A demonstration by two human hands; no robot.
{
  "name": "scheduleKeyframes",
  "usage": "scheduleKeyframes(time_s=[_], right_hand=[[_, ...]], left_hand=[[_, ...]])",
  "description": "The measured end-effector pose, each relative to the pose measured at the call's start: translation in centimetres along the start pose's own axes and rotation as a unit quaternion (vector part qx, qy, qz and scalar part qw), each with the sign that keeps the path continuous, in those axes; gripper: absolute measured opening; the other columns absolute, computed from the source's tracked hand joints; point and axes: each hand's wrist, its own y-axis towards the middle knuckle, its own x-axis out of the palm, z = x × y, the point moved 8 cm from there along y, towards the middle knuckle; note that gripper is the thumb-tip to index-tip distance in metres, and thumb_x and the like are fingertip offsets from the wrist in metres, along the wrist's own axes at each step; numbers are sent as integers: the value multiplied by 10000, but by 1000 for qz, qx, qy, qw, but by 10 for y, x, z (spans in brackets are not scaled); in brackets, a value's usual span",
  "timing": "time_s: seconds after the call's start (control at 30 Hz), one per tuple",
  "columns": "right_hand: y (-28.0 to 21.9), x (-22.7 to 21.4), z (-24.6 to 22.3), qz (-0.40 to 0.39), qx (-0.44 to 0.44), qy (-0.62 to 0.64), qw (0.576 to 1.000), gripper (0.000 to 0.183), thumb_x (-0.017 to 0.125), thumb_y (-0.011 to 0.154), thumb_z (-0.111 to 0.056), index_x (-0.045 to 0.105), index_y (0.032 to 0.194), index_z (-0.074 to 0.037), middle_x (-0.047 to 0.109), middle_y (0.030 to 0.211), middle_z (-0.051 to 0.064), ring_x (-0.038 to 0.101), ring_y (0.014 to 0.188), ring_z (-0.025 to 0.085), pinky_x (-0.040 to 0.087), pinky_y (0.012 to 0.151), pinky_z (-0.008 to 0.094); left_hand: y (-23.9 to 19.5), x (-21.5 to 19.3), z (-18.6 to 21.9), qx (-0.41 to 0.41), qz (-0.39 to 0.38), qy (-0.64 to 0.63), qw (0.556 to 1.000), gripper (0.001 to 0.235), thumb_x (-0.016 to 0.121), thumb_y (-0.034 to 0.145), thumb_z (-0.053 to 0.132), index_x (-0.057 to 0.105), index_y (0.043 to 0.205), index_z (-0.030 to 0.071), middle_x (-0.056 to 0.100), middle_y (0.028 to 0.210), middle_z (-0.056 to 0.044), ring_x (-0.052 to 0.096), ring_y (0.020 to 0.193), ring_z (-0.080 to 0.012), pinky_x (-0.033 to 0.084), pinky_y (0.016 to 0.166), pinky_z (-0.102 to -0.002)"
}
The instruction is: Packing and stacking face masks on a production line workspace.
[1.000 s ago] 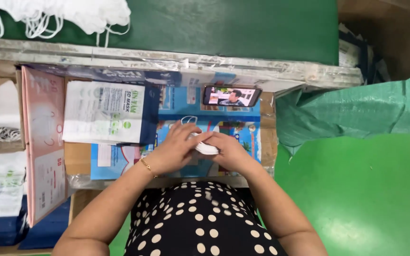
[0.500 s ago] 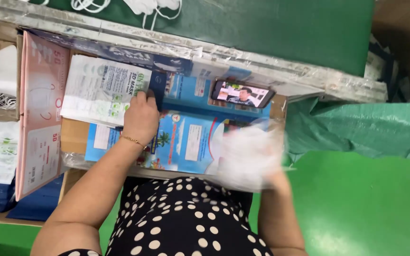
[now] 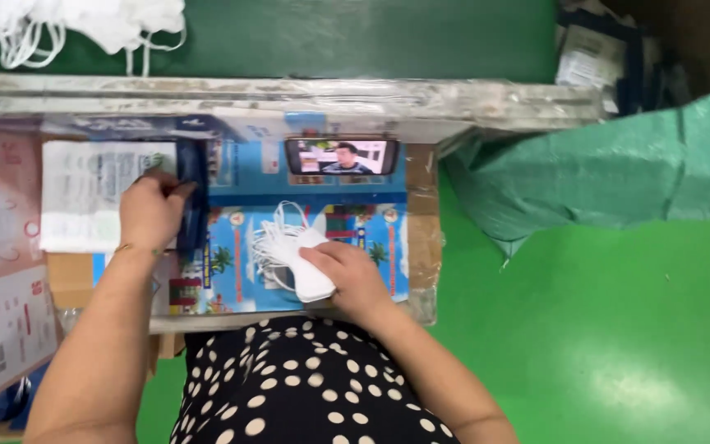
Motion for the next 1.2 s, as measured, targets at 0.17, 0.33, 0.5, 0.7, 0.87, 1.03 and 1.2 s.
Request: scheduleKeyframes(time_s=[0.17, 0.33, 0.5, 0.7, 0.87, 1.03, 1.2], right_hand=[[-2, 1, -10, 30, -43, -16, 998, 494, 671, 786, -9, 679, 1270, -111, 687, 1169, 124, 638, 1096, 341, 483, 943, 449], [1, 2, -29, 48, -46, -78, 995, 367, 665, 844, -11, 702, 1196, -106, 718, 1108, 75, 646, 1089, 310, 495, 955, 423], [-3, 41, -74, -200, 100, 439, 870, 240, 825, 857, -116, 711, 1055, -45, 699, 967, 41, 635, 938, 174, 512, 839, 326], [30, 44, -53, 38, 183, 307, 933, 405, 859, 796, -224, 646, 1106, -76, 728, 978, 24, 692, 900, 143, 564, 807, 295], [36, 51, -7, 103, 159, 109, 976, 306, 866, 814, -232, 734, 1038, -70, 758, 950, 80, 738, 844, 207, 586, 762, 332], [57, 30, -27, 103, 136, 72, 983, 342, 831, 790, -204, 735, 1088, -68, 756, 975, 74, 743, 869, 205, 593, 779, 320], [36, 73, -16, -153, 212, 280, 924, 327, 718, 929, -174, 683, 1243, -93, 732, 1003, 21, 663, 924, 111, 551, 829, 280]], left_hand=[[-13, 4, -7, -39, 13, -130, 991, 243, 788, 964, 202, 673, 952, -11, 700, 812, -146, 661, 674, -236, 526, 637, -369], [-59, -23, 20, -41, 65, -282, 956, 242, 792, 1002, 162, 612, 941, 12, 657, 812, -35, 597, 667, -78, 499, 599, -258], [-112, -44, 72, 37, 56, -272, 960, 191, 796, 939, 118, 634, 910, 21, 650, 787, -45, 588, 673, -109, 489, 625, -264], [-128, -45, 85, 171, 6, -328, 929, 242, 805, 746, 91, 653, 928, 41, 635, 869, -72, 638, 785, -172, 505, 706, -286], [-135, -53, 96, 188, 9, -308, 933, 177, 777, 814, 145, 665, 905, 43, 631, 828, -93, 635, 730, -211, 508, 647, -290], [-120, -33, 97, 150, -56, -282, 946, 173, 791, 865, 127, 648, 845, 30, 645, 791, -66, 653, 654, -176, 519, 601, -280], [-112, 7, 67, -72, -232, -546, 802, 229, 770, 880, 180, 642, 938, -1, 685, 804, -76, 648, 711, -190, 520, 636, -330]])
